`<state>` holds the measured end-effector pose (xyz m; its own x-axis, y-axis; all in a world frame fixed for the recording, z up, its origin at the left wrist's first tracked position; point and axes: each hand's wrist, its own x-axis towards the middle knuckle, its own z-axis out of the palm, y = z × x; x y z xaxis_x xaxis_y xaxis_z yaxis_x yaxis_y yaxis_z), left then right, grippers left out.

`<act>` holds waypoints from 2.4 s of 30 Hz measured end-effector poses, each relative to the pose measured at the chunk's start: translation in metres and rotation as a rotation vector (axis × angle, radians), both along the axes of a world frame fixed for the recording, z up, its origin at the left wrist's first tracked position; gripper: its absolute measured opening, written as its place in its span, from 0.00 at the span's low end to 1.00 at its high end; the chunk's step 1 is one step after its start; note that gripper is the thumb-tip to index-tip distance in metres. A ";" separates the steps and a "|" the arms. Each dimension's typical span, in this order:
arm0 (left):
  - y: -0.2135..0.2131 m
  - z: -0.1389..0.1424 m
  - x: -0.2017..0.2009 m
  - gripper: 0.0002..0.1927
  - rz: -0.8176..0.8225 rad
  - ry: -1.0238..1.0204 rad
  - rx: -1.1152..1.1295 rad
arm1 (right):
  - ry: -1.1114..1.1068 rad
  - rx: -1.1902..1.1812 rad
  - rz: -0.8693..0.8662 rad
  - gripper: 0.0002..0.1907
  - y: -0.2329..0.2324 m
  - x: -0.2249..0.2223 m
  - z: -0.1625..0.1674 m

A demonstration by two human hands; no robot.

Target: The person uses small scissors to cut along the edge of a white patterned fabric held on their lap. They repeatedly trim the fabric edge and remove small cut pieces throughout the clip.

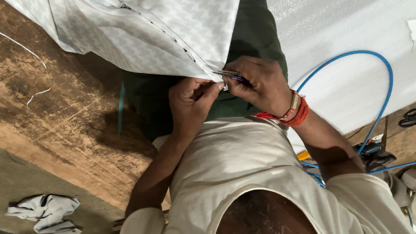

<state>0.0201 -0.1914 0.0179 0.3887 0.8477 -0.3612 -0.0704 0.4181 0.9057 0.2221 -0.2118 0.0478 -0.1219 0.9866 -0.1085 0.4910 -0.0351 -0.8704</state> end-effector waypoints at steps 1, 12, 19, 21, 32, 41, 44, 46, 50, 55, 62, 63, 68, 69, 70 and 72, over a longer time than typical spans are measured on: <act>0.000 -0.001 0.000 0.06 0.000 -0.002 -0.003 | 0.001 0.013 0.002 0.08 0.000 0.000 -0.001; -0.001 -0.001 0.000 0.07 -0.008 -0.030 0.003 | 0.184 -0.109 -0.192 0.06 -0.012 -0.002 0.005; 0.000 0.002 0.001 0.06 -0.020 0.078 0.087 | 0.011 0.055 -0.068 0.06 -0.009 -0.002 0.005; 0.001 0.003 0.000 0.06 -0.034 0.154 0.158 | -0.068 0.121 -0.016 0.08 -0.006 -0.002 0.007; 0.002 0.003 -0.003 0.06 -0.042 0.167 0.147 | -0.307 0.221 0.186 0.08 0.006 0.007 -0.002; -0.003 0.000 -0.008 0.06 -0.035 0.131 0.011 | 0.001 0.099 -0.058 0.04 0.009 0.031 0.014; -0.002 0.001 -0.007 0.06 -0.033 0.090 0.032 | 0.120 0.020 0.002 0.07 0.000 0.013 0.015; -0.002 0.003 -0.008 0.06 -0.039 0.076 0.039 | 0.119 -0.003 0.008 0.09 -0.004 0.006 0.013; -0.002 0.005 -0.009 0.06 -0.049 0.064 0.025 | 0.010 0.016 0.024 0.08 -0.001 0.000 0.013; -0.001 0.005 -0.006 0.06 -0.033 0.041 0.001 | -0.065 0.054 0.039 0.07 0.001 -0.001 0.015; 0.000 0.010 -0.005 0.06 -0.034 0.036 0.056 | 0.049 -0.084 0.030 0.05 -0.009 0.002 -0.010; 0.000 0.010 -0.005 0.06 -0.037 0.029 0.087 | 0.138 -0.172 0.024 0.05 -0.009 0.001 -0.013; 0.006 -0.002 -0.006 0.08 -0.018 0.429 0.478 | 1.126 -0.734 -0.282 0.10 -0.006 0.007 0.004; 0.007 -0.004 -0.007 0.07 -0.011 0.542 0.520 | 1.320 -0.793 -0.338 0.13 -0.006 0.011 0.011; 0.005 -0.005 -0.009 0.07 0.069 0.354 0.311 | 1.080 -0.662 -0.330 0.10 -0.009 0.015 0.019; 0.002 -0.005 -0.013 0.07 0.186 -0.031 -0.092 | 0.616 -0.377 -0.333 0.04 -0.014 0.019 0.028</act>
